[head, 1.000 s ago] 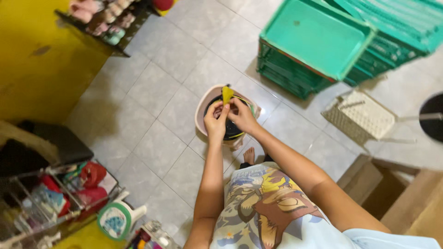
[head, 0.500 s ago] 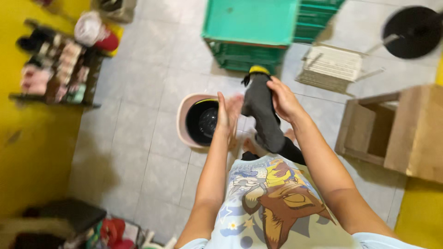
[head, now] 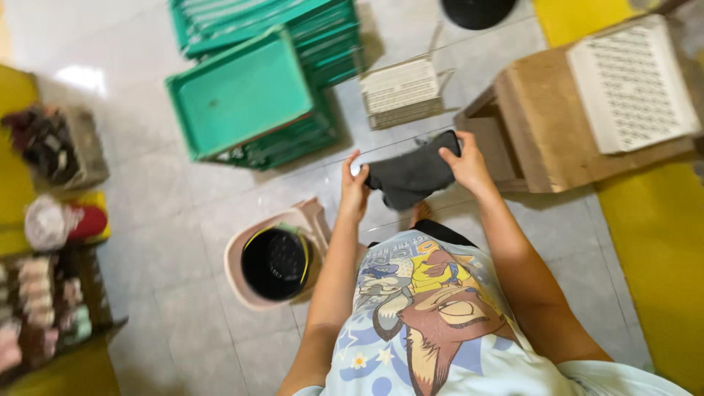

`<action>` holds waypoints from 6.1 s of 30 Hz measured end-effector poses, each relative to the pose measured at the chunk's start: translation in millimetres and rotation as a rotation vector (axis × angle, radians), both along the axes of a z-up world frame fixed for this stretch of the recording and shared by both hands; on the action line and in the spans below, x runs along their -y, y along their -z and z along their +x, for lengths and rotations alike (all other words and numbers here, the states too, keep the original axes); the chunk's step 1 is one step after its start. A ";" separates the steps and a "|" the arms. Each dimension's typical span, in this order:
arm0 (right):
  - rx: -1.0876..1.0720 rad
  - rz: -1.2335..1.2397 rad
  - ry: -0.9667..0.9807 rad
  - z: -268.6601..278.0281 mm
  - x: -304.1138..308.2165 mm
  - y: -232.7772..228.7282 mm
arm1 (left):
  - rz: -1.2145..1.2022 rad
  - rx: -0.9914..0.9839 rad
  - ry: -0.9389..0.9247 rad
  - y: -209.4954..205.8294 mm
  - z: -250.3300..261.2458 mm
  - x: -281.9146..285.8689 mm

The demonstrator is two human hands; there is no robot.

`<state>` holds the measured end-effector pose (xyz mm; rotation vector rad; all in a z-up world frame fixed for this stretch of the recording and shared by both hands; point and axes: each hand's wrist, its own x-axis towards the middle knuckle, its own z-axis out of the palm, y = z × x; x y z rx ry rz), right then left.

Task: The person cleans a white plastic stool seat with a sponge, then sits on the floor to insert four white plastic legs into the seat. The person repeats the cleaning and assembly process for a second stool.

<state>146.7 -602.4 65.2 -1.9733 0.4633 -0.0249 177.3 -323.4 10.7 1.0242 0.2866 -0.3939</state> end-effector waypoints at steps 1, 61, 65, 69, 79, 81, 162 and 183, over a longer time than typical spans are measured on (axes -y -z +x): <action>-0.030 -0.008 0.107 -4.0 16.7 3.0 | 0.034 0.069 0.075 -1.9 13.9 12.8; -0.013 0.512 0.904 -85.4 375.3 143.5 | 1.186 0.368 0.981 155.9 147.0 614.3; 0.126 0.578 0.988 -99.0 372.6 149.4 | 1.139 0.393 0.839 163.2 143.7 620.8; 0.129 0.465 1.070 -100.1 370.8 124.3 | 0.954 0.425 0.653 152.1 142.5 619.6; 0.399 -0.558 0.688 -12.6 368.0 -33.1 | 0.379 0.496 0.499 48.9 150.8 567.5; 0.316 -0.595 0.502 7.6 357.5 -52.4 | 0.351 0.442 0.490 26.6 149.6 563.2; 0.354 -0.790 0.419 58.9 364.9 -104.3 | 0.333 0.533 0.552 -111.0 167.8 579.7; 0.219 -0.822 0.681 21.7 361.1 -64.8 | 0.314 0.606 0.260 -128.8 160.4 567.2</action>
